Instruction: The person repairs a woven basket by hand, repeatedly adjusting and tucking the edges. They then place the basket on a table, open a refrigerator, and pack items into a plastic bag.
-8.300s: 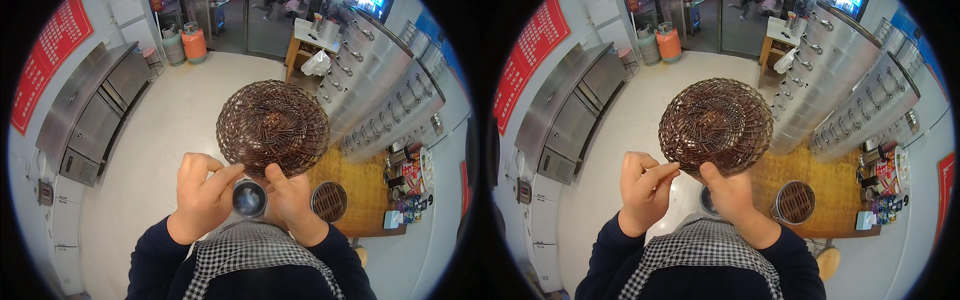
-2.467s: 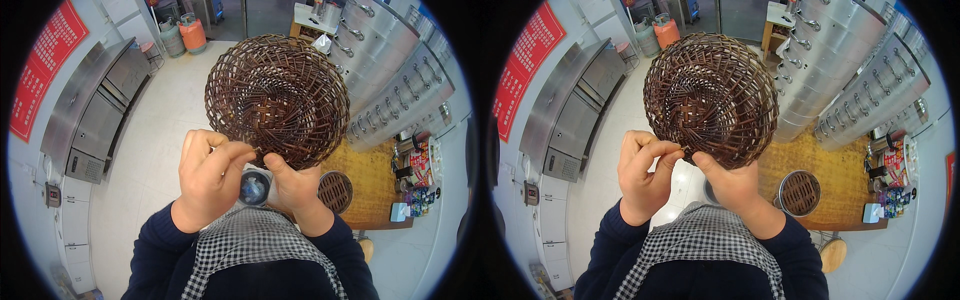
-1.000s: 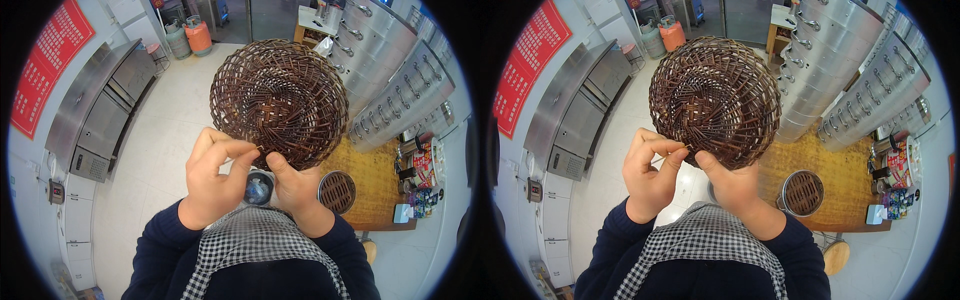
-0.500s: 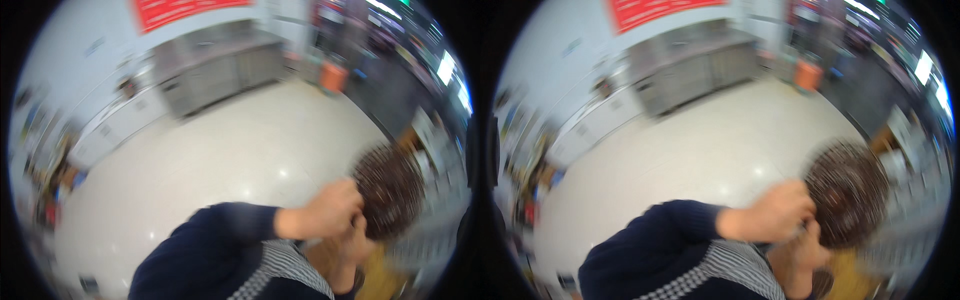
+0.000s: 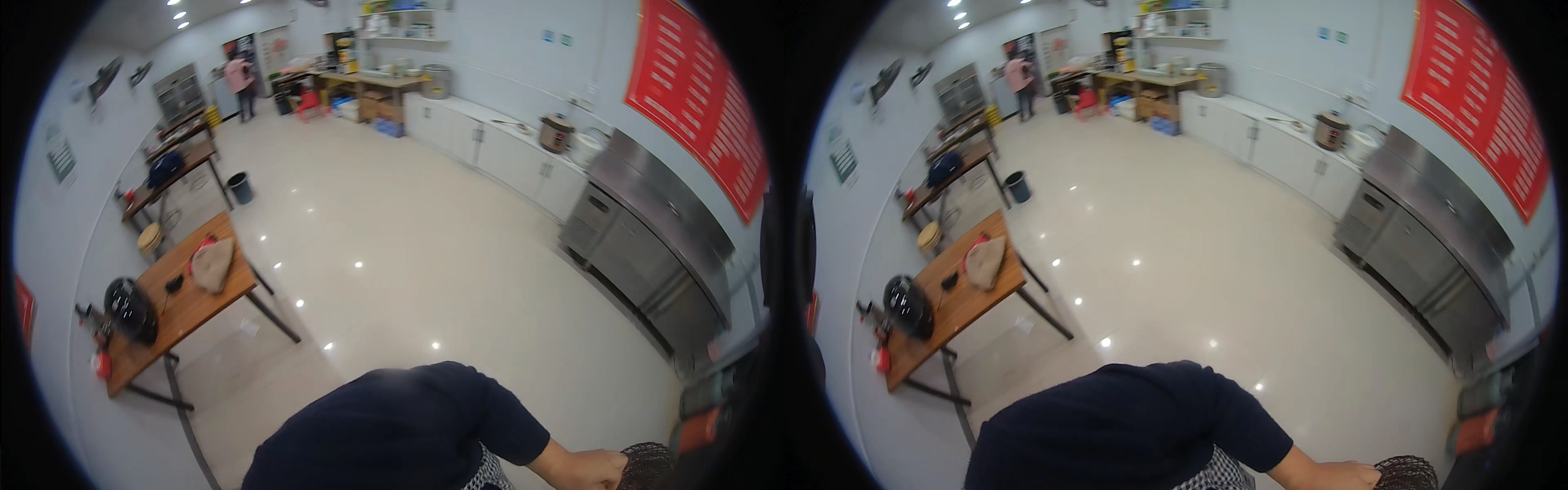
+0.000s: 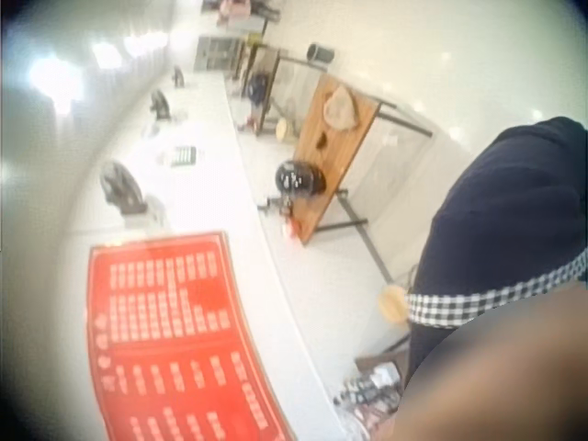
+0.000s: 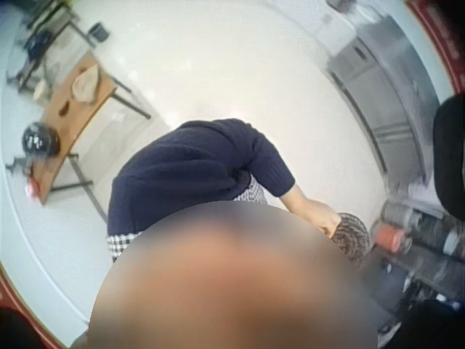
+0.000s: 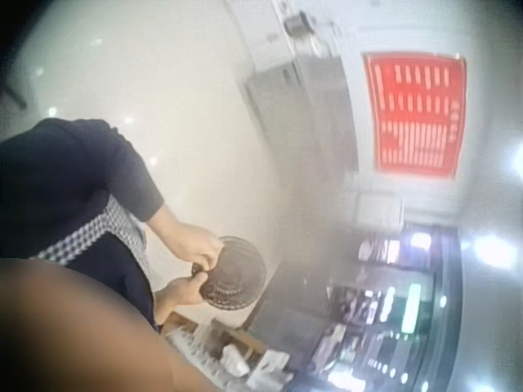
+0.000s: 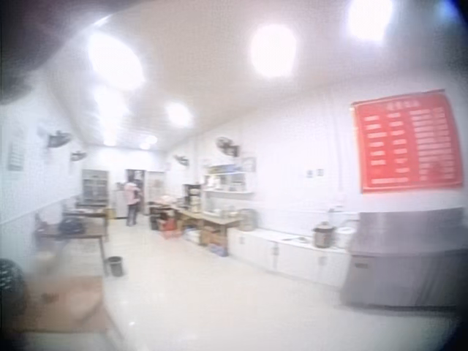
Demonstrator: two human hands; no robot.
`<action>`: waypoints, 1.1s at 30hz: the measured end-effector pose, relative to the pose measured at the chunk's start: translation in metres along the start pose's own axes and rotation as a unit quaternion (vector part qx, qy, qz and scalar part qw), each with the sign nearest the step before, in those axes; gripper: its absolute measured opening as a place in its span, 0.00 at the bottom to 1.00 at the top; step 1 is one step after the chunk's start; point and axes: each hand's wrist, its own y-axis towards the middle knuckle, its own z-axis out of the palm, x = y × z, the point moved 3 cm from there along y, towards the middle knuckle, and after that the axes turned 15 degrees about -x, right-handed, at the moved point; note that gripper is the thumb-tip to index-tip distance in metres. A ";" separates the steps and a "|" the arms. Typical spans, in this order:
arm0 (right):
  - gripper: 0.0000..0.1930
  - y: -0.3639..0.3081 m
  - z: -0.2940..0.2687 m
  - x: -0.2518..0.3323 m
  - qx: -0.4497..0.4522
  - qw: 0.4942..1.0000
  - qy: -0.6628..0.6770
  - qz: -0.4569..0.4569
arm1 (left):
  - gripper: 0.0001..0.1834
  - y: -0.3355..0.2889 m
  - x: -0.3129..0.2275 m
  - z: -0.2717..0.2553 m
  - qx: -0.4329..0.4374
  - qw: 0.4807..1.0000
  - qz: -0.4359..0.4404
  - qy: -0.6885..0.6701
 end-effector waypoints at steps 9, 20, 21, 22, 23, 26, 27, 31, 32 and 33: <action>0.21 -0.037 0.063 0.002 -0.055 0.987 -0.046 0.146 | 0.14 -0.071 -0.045 -0.032 -0.077 0.996 -0.006 0.053; 0.20 -0.074 0.091 0.034 -0.144 0.961 -0.070 0.227 | 0.13 -0.109 -0.118 -0.020 -0.043 0.973 0.169 0.150; 0.19 -0.076 0.093 0.034 -0.149 0.959 -0.073 0.230 | 0.13 -0.112 -0.121 -0.022 -0.037 0.968 0.179 0.174; 0.19 -0.078 0.095 0.035 -0.148 0.958 -0.077 0.233 | 0.14 -0.114 -0.121 -0.023 -0.007 0.974 0.151 0.171; 0.19 -0.079 0.097 0.034 -0.156 0.956 -0.082 0.235 | 0.15 -0.116 -0.122 -0.026 0.022 0.978 0.125 0.165; 0.19 -0.082 0.103 0.034 -0.169 0.952 -0.095 0.237 | 0.17 -0.118 -0.125 -0.047 -0.005 0.983 0.109 0.147; 0.19 -0.082 0.107 0.033 -0.175 0.950 -0.098 0.238 | 0.18 -0.117 -0.126 -0.057 -0.031 0.983 0.115 0.140; 0.18 -0.084 0.119 0.026 -0.201 0.941 -0.123 0.243 | 0.22 -0.110 -0.111 -0.094 0.072 0.974 0.093 0.196; 0.18 -0.083 0.121 0.024 -0.207 0.937 -0.133 0.247 | 0.22 -0.109 -0.107 -0.105 0.052 0.973 0.105 0.200; 0.18 -0.081 0.123 0.022 -0.210 0.935 -0.139 0.248 | 0.22 -0.108 -0.102 -0.115 0.030 0.972 0.118 0.201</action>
